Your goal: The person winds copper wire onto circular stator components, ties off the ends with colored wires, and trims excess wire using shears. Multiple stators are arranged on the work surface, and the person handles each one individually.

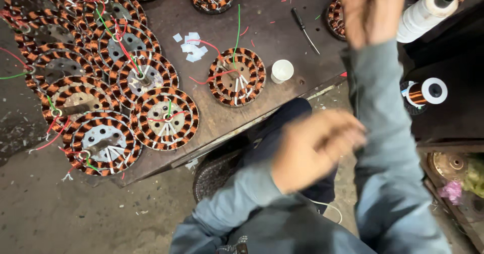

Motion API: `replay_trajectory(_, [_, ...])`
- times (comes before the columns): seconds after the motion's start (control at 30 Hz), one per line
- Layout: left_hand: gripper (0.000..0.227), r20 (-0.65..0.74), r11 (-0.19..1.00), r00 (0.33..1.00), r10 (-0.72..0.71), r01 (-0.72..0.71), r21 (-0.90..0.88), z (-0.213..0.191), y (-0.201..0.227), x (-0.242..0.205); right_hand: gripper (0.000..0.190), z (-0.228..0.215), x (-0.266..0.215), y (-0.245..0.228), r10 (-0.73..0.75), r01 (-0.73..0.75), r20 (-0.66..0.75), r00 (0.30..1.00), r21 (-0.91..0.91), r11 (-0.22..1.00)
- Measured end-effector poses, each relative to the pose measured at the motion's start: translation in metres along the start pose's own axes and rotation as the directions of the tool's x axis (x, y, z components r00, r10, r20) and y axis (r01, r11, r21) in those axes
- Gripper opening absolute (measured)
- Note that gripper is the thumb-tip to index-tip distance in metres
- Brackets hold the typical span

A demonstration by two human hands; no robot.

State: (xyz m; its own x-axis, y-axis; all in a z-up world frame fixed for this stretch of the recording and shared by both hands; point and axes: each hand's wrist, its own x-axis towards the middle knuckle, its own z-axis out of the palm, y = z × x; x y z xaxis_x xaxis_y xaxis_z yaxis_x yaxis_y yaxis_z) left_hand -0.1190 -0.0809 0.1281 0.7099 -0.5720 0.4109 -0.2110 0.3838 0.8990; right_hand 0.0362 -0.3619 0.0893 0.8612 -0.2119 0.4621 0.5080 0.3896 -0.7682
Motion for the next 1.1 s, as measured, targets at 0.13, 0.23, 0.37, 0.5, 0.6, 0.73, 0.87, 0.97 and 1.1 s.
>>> replay_trajectory(0.13, [0.044,-0.382,0.997,0.921,-0.074,0.057,-0.057,-0.034,-0.009,0.031,0.011,0.083,-0.070,-0.056,0.049,-0.028,-0.201,0.978,0.110,0.994])
replay_trajectory(0.23, [0.046,-0.483,0.988,0.871,0.096,-0.140,-0.057,-0.039,-0.013,0.029,0.011,0.131,-0.103,-0.076,0.069,-0.028,-0.327,0.943,0.129,0.991])
replay_trajectory(0.37, [0.023,-0.570,0.978,0.805,0.168,-0.210,-0.009,-0.032,-0.012,0.013,0.011,0.159,-0.126,-0.087,0.081,-0.035,-0.348,0.934,0.135,0.990])
replay_trajectory(0.5, [0.017,-0.551,0.958,0.784,0.286,-0.216,0.189,-0.035,-0.004,-0.003,0.011,0.159,-0.149,-0.090,0.097,-0.049,-0.343,0.934,0.146,0.988])
replay_trajectory(0.6, [0.016,-0.501,0.927,0.789,0.356,-0.231,0.295,-0.040,0.004,-0.011,0.012,0.158,-0.167,-0.086,0.131,-0.071,-0.354,0.926,0.177,0.982])
replay_trajectory(0.73, [0.018,-0.361,0.845,0.812,0.457,-0.270,0.462,-0.052,0.009,-0.024,0.013,0.168,-0.187,-0.078,0.167,-0.128,-0.337,0.926,0.133,0.983])
replay_trajectory(0.87, [0.015,-0.351,0.848,0.843,0.408,-0.207,0.488,-0.063,0.003,-0.044,0.015,0.193,-0.195,-0.063,0.029,-0.257,-0.485,0.874,-0.410,0.875])
replay_trajectory(0.97, [0.011,-0.428,0.928,0.877,0.219,-0.052,0.370,-0.069,-0.011,-0.051,0.021,0.215,-0.204,-0.047,-0.356,-0.121,-0.244,0.902,-0.935,0.334])
replay_trajectory(1.1, [0.011,-0.416,0.991,0.900,-0.130,0.113,-0.064,-0.062,-0.028,-0.056,0.025,0.221,-0.226,-0.040,0.134,-0.260,-0.234,0.963,-0.667,0.698])
